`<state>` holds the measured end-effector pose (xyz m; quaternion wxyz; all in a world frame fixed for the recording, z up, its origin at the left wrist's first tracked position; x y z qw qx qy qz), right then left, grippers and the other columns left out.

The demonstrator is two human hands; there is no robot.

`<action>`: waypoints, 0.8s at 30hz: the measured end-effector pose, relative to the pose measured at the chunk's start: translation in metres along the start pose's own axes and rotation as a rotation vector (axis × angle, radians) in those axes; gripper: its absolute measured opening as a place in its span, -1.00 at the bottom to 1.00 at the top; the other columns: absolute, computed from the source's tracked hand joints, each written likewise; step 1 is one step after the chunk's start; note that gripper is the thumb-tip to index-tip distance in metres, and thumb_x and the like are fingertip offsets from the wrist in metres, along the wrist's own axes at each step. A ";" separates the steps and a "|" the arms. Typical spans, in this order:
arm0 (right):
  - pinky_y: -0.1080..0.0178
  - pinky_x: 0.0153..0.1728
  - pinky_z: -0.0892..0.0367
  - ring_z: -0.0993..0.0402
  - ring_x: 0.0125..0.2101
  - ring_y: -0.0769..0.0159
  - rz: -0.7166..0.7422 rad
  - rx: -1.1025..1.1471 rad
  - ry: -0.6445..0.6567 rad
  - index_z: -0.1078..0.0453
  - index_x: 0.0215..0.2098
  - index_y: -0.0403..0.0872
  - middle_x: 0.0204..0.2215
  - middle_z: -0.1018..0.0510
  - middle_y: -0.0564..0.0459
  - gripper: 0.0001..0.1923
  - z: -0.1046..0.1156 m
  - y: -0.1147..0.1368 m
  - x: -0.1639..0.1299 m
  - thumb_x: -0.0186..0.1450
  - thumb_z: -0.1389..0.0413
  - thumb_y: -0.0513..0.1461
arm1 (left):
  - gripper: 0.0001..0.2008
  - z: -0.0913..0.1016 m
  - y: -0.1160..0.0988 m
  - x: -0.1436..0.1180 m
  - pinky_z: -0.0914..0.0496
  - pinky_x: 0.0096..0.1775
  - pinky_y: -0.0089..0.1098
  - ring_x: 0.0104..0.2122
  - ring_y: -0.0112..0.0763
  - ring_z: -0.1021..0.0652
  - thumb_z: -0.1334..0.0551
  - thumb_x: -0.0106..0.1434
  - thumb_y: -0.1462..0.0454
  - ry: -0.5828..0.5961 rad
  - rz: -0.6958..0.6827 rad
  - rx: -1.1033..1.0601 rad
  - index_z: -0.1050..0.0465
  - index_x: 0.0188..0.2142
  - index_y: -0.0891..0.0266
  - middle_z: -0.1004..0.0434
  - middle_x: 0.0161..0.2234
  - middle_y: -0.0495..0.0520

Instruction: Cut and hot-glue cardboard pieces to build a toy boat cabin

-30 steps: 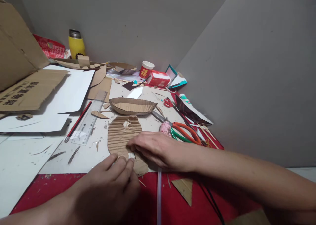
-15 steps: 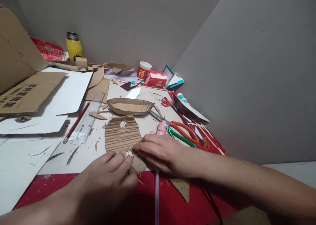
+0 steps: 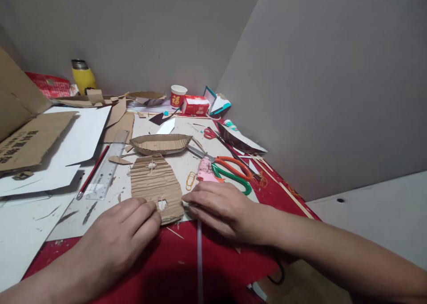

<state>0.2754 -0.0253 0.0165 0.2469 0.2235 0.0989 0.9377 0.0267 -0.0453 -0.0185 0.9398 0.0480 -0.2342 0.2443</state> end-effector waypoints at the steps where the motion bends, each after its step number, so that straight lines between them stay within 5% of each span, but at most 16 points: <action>1: 0.24 -0.38 -0.37 -0.39 -0.37 0.27 -0.002 -0.003 -0.023 -0.35 -0.07 -0.24 -0.38 -0.50 -0.11 -0.80 0.001 0.001 -0.002 0.39 0.03 -0.33 | -0.78 0.002 0.000 0.001 -0.41 -0.14 -0.22 -0.21 -0.21 -0.48 -0.03 0.37 0.44 -0.016 -0.018 0.014 -0.41 -0.08 0.37 -0.52 -0.17 0.20; 10: 0.26 -0.33 -0.35 -0.44 -0.36 0.31 -0.037 0.063 -0.150 -0.38 -0.16 -0.17 -0.39 -0.54 -0.06 -0.86 0.003 0.005 -0.011 0.39 -0.01 -0.30 | -0.72 0.016 0.001 0.008 -0.42 -0.25 -0.27 -0.28 -0.23 -0.51 0.06 0.41 0.43 -0.003 -0.066 0.114 -0.43 -0.17 0.36 -0.55 -0.28 0.19; 20: 0.28 -0.46 -0.14 -0.39 -0.46 0.33 -0.148 -0.141 0.313 -0.41 -0.34 -0.15 -0.44 -0.51 0.02 -0.79 -0.017 0.032 -0.003 0.36 -0.07 -0.18 | -0.74 0.018 0.001 0.011 -0.44 -0.30 -0.28 -0.33 -0.24 -0.51 0.02 0.40 0.43 -0.005 -0.076 0.200 -0.45 -0.25 0.35 -0.55 -0.33 0.18; 24: 0.28 -0.55 -0.06 -0.40 -0.51 0.32 -0.091 -0.239 0.460 -0.39 -0.34 -0.16 -0.45 -0.52 0.00 -0.88 -0.017 0.039 0.010 0.33 -0.03 -0.35 | -0.74 0.017 0.002 0.008 -0.45 -0.31 -0.28 -0.34 -0.26 -0.51 0.02 0.40 0.42 0.031 -0.060 0.213 -0.45 -0.24 0.33 -0.54 -0.33 0.16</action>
Point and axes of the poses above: each hand's wrist, its own x-axis towards the middle knuckle, its own z-axis out of the back of the hand, y = z × x, the point moved 1 cm from there along x, towards the middle knuckle
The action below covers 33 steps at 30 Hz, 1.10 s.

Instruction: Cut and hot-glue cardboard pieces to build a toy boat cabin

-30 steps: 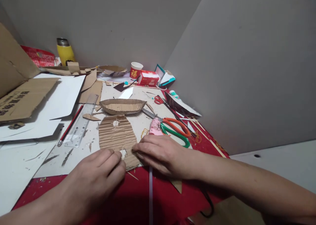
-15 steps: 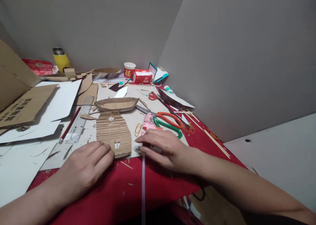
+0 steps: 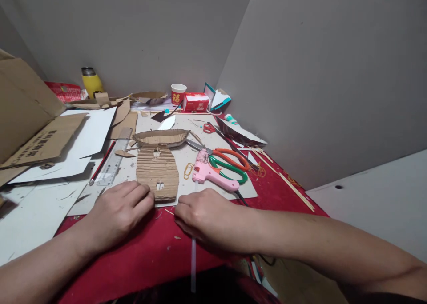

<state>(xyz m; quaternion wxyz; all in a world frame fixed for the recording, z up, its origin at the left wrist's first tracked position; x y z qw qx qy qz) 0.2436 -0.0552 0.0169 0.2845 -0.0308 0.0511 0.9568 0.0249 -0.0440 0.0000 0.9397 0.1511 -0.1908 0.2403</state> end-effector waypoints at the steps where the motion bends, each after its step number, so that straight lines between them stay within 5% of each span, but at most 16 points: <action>1: 0.27 -0.58 -0.02 -0.40 -0.52 0.31 0.031 -0.040 0.023 -0.39 -0.34 -0.17 -0.46 -0.52 0.00 -0.88 0.002 0.002 0.002 0.30 -0.03 -0.40 | -0.74 -0.001 0.000 -0.001 -0.45 -0.31 -0.28 -0.35 -0.26 -0.51 0.01 0.40 0.41 0.020 0.005 -0.009 -0.45 -0.23 0.33 -0.54 -0.33 0.16; 9: 0.27 -0.60 -0.05 -0.38 -0.55 0.32 0.126 -0.131 0.084 -0.34 -0.34 -0.16 -0.47 -0.48 0.01 -0.87 0.008 0.005 0.004 0.27 -0.01 -0.45 | -0.79 -0.002 0.001 -0.004 -0.49 -0.31 -0.25 -0.36 -0.26 -0.53 -0.05 0.37 0.40 0.036 0.047 -0.127 -0.47 -0.23 0.33 -0.53 -0.38 0.14; 17: 0.30 -0.44 -0.16 -0.31 -0.49 0.38 -0.012 0.109 -0.132 -0.31 -0.34 -0.13 -0.44 -0.48 0.03 -0.88 0.023 -0.025 0.004 0.36 0.01 -0.31 | -0.83 -0.001 0.004 -0.003 -0.46 -0.33 -0.35 -0.37 -0.34 -0.56 -0.11 0.35 0.34 -0.088 0.204 -0.334 -0.49 -0.21 0.29 -0.58 -0.36 0.11; 22: 0.32 -0.45 -0.12 -0.30 -0.47 0.39 0.095 0.067 -0.125 -0.30 -0.31 -0.13 -0.41 -0.48 0.04 -0.94 0.037 -0.027 0.017 0.34 -0.02 -0.32 | -0.87 0.018 0.012 0.012 -0.46 -0.23 -0.43 -0.28 -0.41 -0.59 -0.18 0.31 0.35 -0.179 0.364 -0.548 -0.46 -0.16 0.26 -0.61 -0.26 0.05; 27: 0.31 -0.47 -0.10 -0.29 -0.46 0.37 0.165 -0.012 -0.198 -0.29 -0.29 -0.12 -0.42 -0.46 0.05 -0.90 0.045 -0.028 0.024 0.37 0.04 -0.31 | -0.92 0.029 0.016 0.033 -0.39 -0.42 -0.54 -0.48 -0.52 -0.53 -0.20 0.27 0.36 -0.101 0.389 -0.673 -0.44 -0.36 0.22 -0.55 -0.48 -0.11; 33: 0.33 -0.45 -0.16 -0.31 -0.48 0.39 0.173 0.055 -0.376 -0.30 -0.33 -0.13 -0.46 -0.46 0.05 -0.80 0.033 -0.040 0.015 0.43 0.07 -0.26 | -0.86 0.013 0.014 0.040 -0.36 -0.44 -0.49 -0.47 -0.47 -0.53 -0.11 0.34 0.34 0.032 0.338 -0.686 -0.44 -0.32 0.22 -0.54 -0.45 -0.05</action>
Point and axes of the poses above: each hand's wrist, its own x-axis towards the middle knuckle, its own z-axis out of the back of the hand, y = z × x, the point moved 1 cm from there along x, towards the middle knuckle
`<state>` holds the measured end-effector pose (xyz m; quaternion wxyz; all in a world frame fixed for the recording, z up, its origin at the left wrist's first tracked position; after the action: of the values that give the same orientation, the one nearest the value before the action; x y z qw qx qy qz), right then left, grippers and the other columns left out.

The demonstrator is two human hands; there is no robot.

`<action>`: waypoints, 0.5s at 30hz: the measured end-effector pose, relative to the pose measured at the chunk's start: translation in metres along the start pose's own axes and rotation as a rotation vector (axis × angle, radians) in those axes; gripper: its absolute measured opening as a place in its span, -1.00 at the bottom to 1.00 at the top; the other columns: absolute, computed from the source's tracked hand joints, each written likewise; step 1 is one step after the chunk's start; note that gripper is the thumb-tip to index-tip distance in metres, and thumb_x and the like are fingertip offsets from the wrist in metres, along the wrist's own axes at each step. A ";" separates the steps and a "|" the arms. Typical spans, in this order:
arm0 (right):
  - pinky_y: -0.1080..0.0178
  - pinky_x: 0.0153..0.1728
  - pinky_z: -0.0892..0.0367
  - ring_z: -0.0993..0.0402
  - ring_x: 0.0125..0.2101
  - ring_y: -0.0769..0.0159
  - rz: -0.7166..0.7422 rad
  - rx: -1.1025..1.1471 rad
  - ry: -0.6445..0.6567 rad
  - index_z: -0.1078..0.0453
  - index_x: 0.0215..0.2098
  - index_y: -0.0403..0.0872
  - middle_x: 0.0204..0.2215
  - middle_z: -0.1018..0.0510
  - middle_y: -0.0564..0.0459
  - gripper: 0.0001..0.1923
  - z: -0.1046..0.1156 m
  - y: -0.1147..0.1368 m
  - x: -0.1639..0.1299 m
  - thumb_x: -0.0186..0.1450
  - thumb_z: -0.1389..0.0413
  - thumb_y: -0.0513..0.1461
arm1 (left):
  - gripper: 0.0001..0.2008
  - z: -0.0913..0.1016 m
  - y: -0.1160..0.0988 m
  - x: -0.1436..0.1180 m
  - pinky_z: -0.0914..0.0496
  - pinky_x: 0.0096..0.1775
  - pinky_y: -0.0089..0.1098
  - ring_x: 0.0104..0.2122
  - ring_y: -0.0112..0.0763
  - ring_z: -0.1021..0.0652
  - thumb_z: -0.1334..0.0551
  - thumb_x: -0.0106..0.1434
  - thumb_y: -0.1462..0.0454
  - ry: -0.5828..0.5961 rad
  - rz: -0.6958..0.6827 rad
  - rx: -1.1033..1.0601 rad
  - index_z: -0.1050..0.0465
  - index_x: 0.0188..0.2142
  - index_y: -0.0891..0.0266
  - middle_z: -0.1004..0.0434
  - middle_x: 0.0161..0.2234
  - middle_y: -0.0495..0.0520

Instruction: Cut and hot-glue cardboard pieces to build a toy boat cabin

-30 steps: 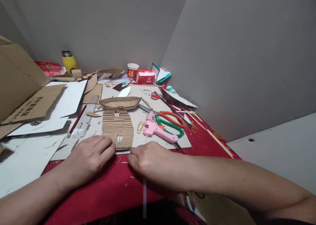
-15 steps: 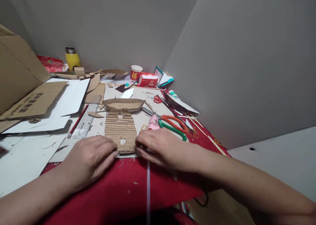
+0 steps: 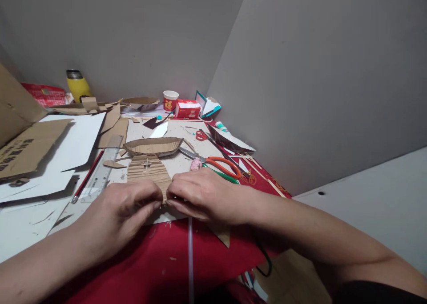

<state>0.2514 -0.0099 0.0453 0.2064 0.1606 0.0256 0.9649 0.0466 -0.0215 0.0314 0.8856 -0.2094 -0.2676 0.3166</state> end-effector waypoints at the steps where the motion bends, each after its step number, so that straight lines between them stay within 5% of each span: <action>1: 0.33 -0.44 -0.17 -0.32 -0.48 0.39 0.001 0.001 -0.023 -0.31 -0.33 -0.13 -0.47 -0.46 0.04 -0.79 0.000 -0.002 -0.004 0.44 0.08 -0.26 | -0.84 -0.002 0.000 0.001 -0.35 -0.45 -0.48 -0.48 -0.45 -0.53 -0.09 0.35 0.34 0.025 -0.016 0.013 -0.43 -0.30 0.22 -0.54 -0.45 -0.03; 4: 0.32 -0.41 -0.23 -0.36 -0.46 0.38 -0.028 0.021 -0.125 -0.32 -0.26 -0.15 -0.44 -0.49 0.01 -0.80 0.008 -0.010 -0.019 0.44 0.08 -0.25 | -0.81 -0.002 -0.003 0.006 -0.36 -0.45 -0.46 -0.48 -0.42 -0.55 -0.05 0.36 0.36 0.021 -0.102 0.073 -0.43 -0.27 0.21 -0.55 -0.46 -0.01; 7: 0.29 -0.33 -0.32 -0.43 -0.37 0.33 -0.240 0.011 -0.166 -0.32 -0.14 -0.15 -0.34 -0.53 -0.05 -0.82 0.019 -0.020 -0.041 0.41 0.01 -0.19 | -0.85 0.008 -0.002 0.007 -0.39 -0.40 -0.46 -0.42 -0.39 -0.58 -0.08 0.35 0.33 -0.137 -0.120 0.146 -0.42 -0.22 0.17 -0.59 -0.39 -0.01; 11: 0.17 -0.28 -0.38 -0.47 -0.24 0.16 -0.508 -0.132 0.020 -0.30 -0.07 -0.12 -0.17 -0.52 -0.17 -0.69 0.019 -0.026 -0.071 0.33 -0.10 -0.09 | -0.90 0.021 0.006 0.005 -0.37 -0.43 -0.45 -0.49 -0.43 -0.54 -0.12 0.34 0.25 -0.252 0.078 0.133 -0.40 -0.28 0.14 -0.56 -0.44 -0.07; 15: 0.12 -0.26 -0.39 -0.48 -0.19 0.08 -0.550 -0.165 0.160 -0.29 -0.06 -0.14 -0.14 -0.52 -0.19 -0.71 0.003 -0.022 -0.082 0.33 -0.07 -0.13 | -0.85 0.015 0.016 0.004 -0.35 -0.42 -0.42 -0.48 -0.43 -0.51 -0.06 0.35 0.24 -0.194 0.190 0.069 -0.33 -0.33 0.17 -0.49 -0.48 -0.07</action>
<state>0.3315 -0.0226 0.0209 0.4696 0.0538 0.0056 0.8812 0.0333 -0.0047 0.0359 0.8282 -0.1718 -0.3199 0.4269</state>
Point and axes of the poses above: each hand's wrist, its own x-axis towards the middle knuckle, its own z-axis out of the back of the hand, y = z × x, the point moved 1 cm from there along x, towards the middle knuckle
